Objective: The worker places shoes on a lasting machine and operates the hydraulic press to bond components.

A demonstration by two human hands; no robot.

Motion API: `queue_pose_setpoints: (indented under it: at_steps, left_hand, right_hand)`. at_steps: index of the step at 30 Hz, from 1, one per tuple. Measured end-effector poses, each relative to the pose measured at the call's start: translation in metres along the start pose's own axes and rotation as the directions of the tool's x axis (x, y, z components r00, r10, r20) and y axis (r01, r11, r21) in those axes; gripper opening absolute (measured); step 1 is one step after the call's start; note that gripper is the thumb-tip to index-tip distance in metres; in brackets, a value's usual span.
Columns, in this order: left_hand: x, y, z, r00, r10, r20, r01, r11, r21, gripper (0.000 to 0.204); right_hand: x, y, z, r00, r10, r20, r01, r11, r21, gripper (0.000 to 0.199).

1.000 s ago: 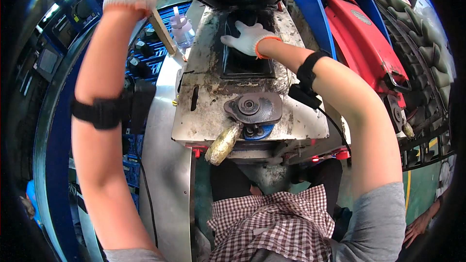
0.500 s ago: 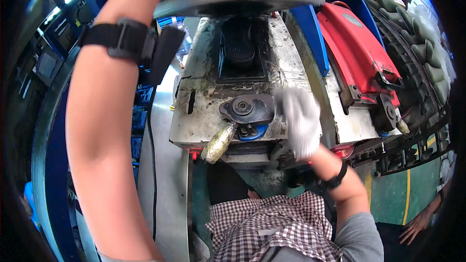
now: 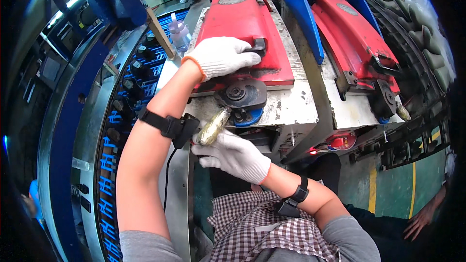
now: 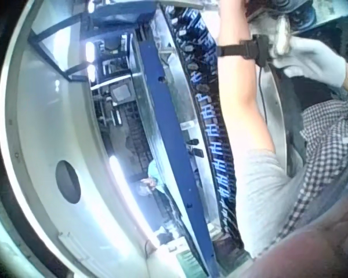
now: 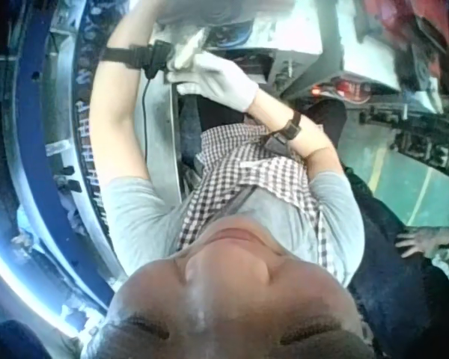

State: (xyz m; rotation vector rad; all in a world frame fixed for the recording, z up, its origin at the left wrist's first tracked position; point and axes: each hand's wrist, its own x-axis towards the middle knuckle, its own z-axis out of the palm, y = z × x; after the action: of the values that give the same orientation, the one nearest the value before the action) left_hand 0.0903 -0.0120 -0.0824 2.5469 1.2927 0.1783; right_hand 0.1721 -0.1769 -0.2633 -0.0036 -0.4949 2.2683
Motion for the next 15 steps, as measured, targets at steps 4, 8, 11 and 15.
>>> queue_pose_setpoints:
  at_steps: [4, 8, 11, 15]
  left_hand:
    - [0.000, -0.005, 0.005, 0.993, 0.052, -0.106, -0.048, 0.998, 0.038, 0.051]
    - [-0.001, -0.010, 0.012, 0.995, 0.029, -0.100, -0.024, 0.998, 0.059, 0.051]
    - [-0.001, -0.012, 0.018, 0.993, 0.054, -0.108, -0.047, 0.997, 0.064, 0.052]
    - [-0.001, -0.011, 0.021, 0.979, 0.109, -0.172, -0.100, 0.993, 0.059, 0.051]
  right_hand:
    - [0.011, -0.003, 0.005, 1.000, 0.020, 0.021, -0.026, 0.956, 0.293, 0.044]
    - [0.000, -0.014, 0.014, 0.996, 0.086, 0.016, -0.086, 0.937, 0.339, 0.035]
    - [-0.038, -0.046, 0.017, 0.999, 0.042, -0.032, -0.029, 0.943, 0.333, 0.045]
    - [-0.103, -0.102, 0.010, 0.952, -0.156, -0.265, 0.151, 0.988, -0.040, 0.062]
